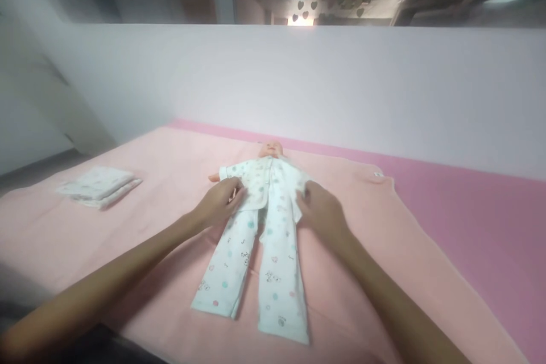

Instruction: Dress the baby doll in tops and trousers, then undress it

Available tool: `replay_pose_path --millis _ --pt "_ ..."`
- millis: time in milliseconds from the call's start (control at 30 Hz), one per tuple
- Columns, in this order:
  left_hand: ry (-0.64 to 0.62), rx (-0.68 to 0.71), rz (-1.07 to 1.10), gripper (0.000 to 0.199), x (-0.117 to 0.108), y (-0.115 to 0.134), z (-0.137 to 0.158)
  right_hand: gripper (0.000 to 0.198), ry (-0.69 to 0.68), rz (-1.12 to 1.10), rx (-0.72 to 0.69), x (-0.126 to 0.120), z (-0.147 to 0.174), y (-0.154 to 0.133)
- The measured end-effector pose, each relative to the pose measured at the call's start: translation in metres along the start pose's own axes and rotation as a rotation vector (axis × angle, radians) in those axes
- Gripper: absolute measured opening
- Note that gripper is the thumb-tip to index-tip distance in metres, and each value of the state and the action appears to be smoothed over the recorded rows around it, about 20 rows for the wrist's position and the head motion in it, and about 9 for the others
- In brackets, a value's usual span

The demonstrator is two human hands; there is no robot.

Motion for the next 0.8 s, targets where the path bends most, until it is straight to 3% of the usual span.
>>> replay_pose_path --millis 133,267,433,500,600,700,800 --pt "-0.067 0.02 0.045 0.04 0.004 0.0 0.014 0.04 -0.138 -0.041 0.202 -0.003 0.01 0.068" --pt "-0.068 -0.05 0.035 0.034 0.014 0.005 0.011 0.039 -0.282 -0.033 0.25 0.018 0.023 0.107" --pt "-0.019 -0.041 -0.053 0.018 0.01 0.001 0.01 0.034 -0.188 -0.073 0.198 0.036 0.032 0.112" --pt "0.073 -0.164 0.042 0.025 0.004 -0.012 0.016 0.033 -0.151 -0.073 0.183 0.04 0.033 0.113" --pt "0.173 -0.47 0.19 0.037 -0.006 -0.045 0.031 0.032 -0.133 -0.077 0.163 0.045 0.035 0.116" --pt "0.073 -0.627 0.106 0.034 -0.013 -0.079 0.046 0.034 -0.131 -0.092 0.178 0.045 0.036 0.116" --pt "0.056 -0.598 0.044 0.027 -0.017 -0.098 0.056 0.039 -0.122 -0.124 0.225 0.04 0.035 0.111"
Point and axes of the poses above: each hand's wrist, its own z-axis away from the middle knuckle, its own x-axis out of the palm, y = z × x, the point moved 2 cm from there along -z, towards the middle knuckle, and after that the axes turned 11 degrees about -y, right-handed, at the moved point
